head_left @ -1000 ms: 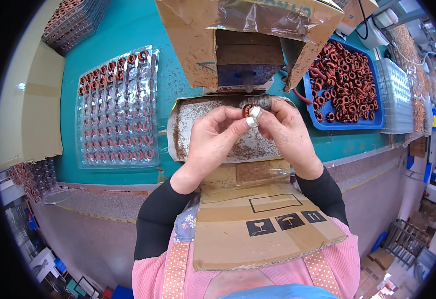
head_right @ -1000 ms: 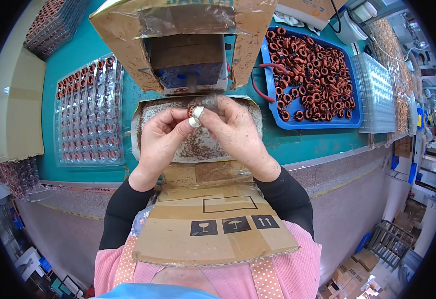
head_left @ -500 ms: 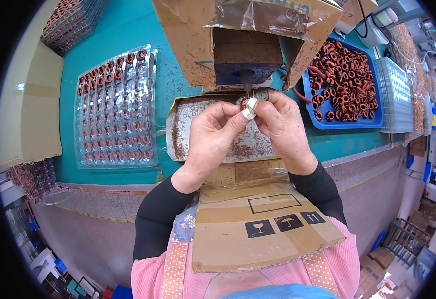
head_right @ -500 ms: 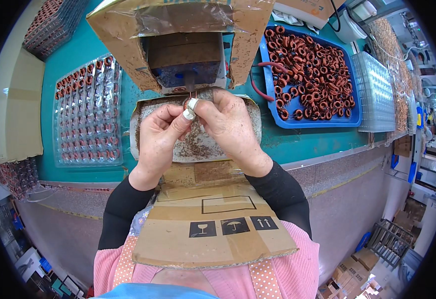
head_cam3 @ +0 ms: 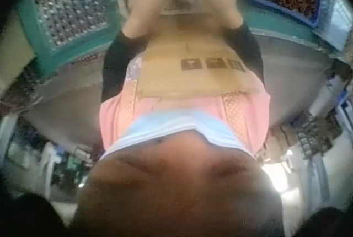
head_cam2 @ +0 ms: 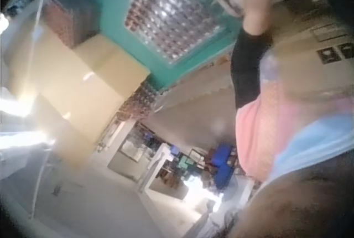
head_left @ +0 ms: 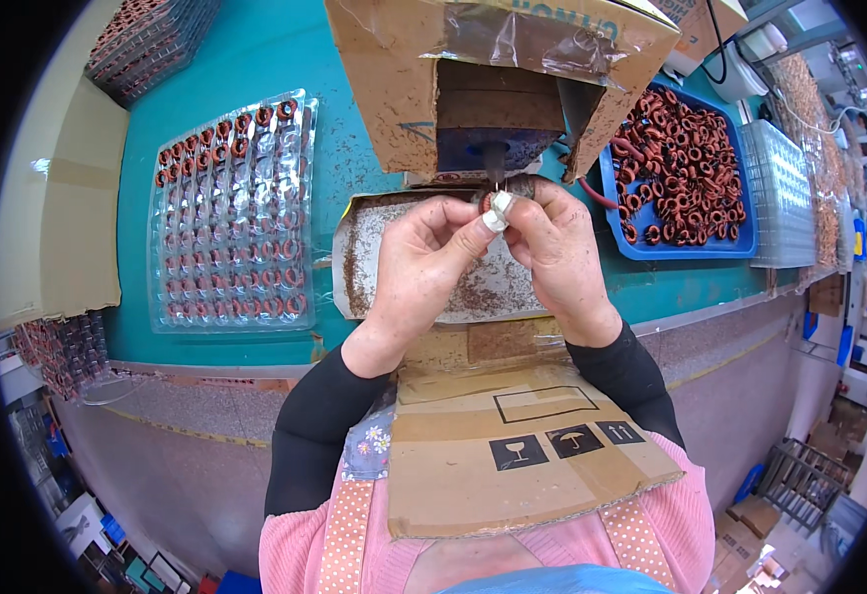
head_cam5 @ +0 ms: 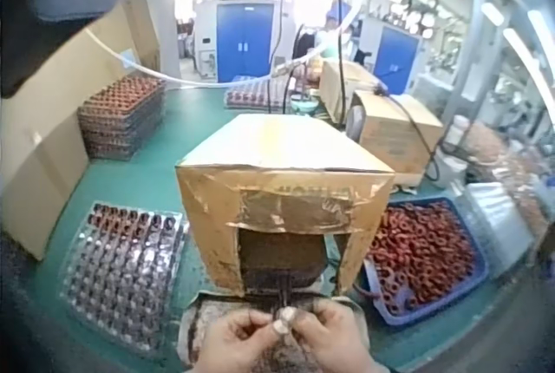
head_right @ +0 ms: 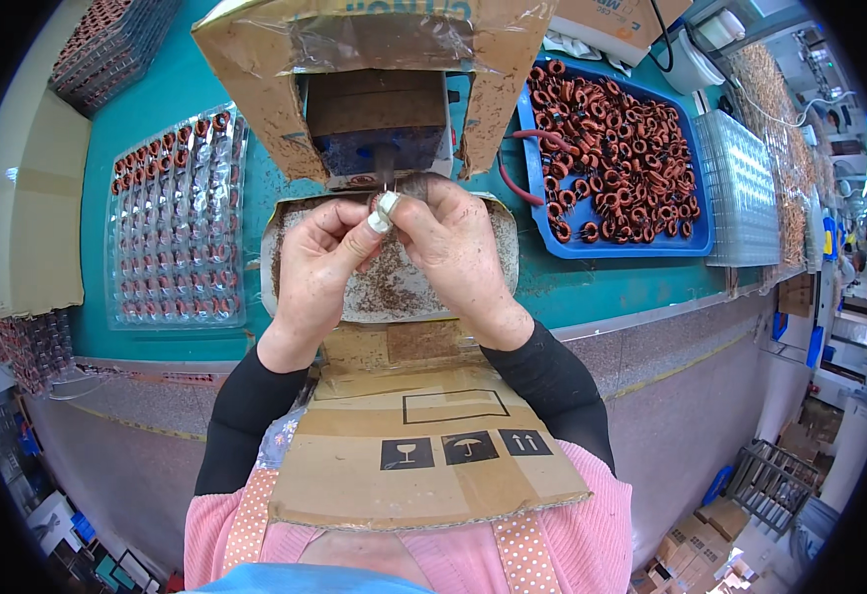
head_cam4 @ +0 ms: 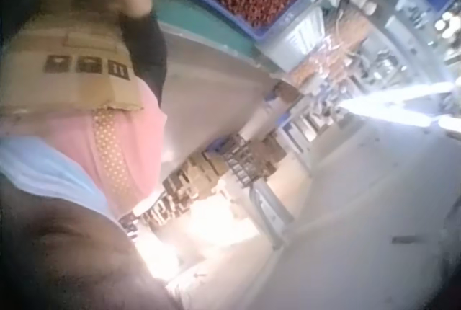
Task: The person takes toroidal coils from a tray, strips the wire leads using a motorized wire stripping machine, and places the processed coils into a plastic tray by hand.
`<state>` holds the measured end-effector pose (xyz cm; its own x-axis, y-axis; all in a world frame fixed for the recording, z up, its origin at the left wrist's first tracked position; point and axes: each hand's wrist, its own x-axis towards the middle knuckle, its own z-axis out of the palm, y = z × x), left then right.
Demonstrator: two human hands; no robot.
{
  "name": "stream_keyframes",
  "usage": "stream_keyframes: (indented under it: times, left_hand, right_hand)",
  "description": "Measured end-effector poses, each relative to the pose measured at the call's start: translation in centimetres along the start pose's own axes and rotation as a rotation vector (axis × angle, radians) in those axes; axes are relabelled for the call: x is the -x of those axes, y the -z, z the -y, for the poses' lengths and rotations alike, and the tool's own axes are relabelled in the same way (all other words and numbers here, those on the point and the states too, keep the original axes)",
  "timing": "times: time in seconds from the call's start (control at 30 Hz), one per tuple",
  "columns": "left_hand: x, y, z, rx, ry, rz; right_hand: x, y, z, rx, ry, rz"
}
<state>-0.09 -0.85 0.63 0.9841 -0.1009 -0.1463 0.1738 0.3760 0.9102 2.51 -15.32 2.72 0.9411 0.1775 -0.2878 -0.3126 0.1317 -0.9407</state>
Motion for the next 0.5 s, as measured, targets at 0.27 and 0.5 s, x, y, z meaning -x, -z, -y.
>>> stream_keyframes:
  times: [0.27, 0.5]
  left_hand:
    - [1.05, 0.32, 0.49, 0.051, 0.005, -0.004]
    - [0.45, 0.15, 0.33, 0.056, -0.022, -0.038]
  right_hand:
    - [0.26, 0.05, -0.22, 0.056, -0.042, 0.009]
    - [-0.11, -0.68, 0.49, -0.026, -0.032, 0.021]
